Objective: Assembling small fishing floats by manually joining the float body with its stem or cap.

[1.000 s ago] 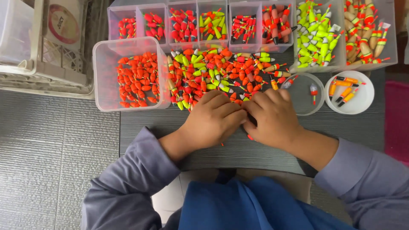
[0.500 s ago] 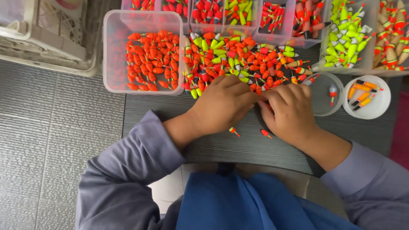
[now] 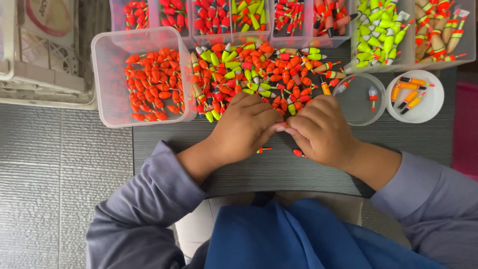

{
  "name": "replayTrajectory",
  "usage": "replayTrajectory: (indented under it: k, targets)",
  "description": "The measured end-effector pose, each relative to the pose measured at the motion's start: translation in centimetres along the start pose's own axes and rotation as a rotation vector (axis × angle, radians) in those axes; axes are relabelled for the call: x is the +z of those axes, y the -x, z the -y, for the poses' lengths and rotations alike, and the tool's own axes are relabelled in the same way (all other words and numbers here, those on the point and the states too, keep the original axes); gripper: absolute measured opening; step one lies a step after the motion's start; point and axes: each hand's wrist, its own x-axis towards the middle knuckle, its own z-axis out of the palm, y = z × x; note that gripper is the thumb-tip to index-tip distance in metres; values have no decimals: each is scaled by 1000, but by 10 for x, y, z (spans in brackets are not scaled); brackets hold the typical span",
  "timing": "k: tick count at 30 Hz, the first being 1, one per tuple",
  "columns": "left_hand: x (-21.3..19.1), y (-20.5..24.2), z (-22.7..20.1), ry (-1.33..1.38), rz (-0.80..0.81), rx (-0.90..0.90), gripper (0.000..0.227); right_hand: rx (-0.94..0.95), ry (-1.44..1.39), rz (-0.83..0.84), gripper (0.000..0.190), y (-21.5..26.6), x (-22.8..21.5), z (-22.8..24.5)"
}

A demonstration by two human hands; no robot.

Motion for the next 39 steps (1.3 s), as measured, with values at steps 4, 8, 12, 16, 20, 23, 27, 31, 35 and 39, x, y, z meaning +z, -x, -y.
replayTrajectory:
  k: [4,8,12,16,20,23,27,31,35,39]
  targets:
    - [-7,-4,-3,-12,19,46,23,44,-53,-16,17,0,-2,1]
    - [-10,-7,-7,24,-9,40,22,19,-68,-55,18,2,-1,0]
    - [-10,-10,-11,76,-32,7,22,23,-83,-55,18,3,0,-1]
    - [-12,-9,-10,68,-42,23,22,24,-79,-50,20,2,-1,-1]
    - [-14,-10,-12,87,-43,7,25,-11,-63,-92,20,1,-1,1]
    - [-12,-8,-12,91,-52,23,24,-21,-66,-97,21,0,-2,0]
    - [-11,-8,-9,49,-81,60,21,10,-91,-86,24,-4,-4,2]
    - [-14,-8,-10,62,-88,41,20,8,-95,-108,22,-4,-3,2]
    - [-13,-7,-12,112,-71,14,24,-12,-90,-122,21,-2,-2,1]
    - [-12,-8,-11,88,-66,37,20,6,-99,-116,24,-5,-2,2]
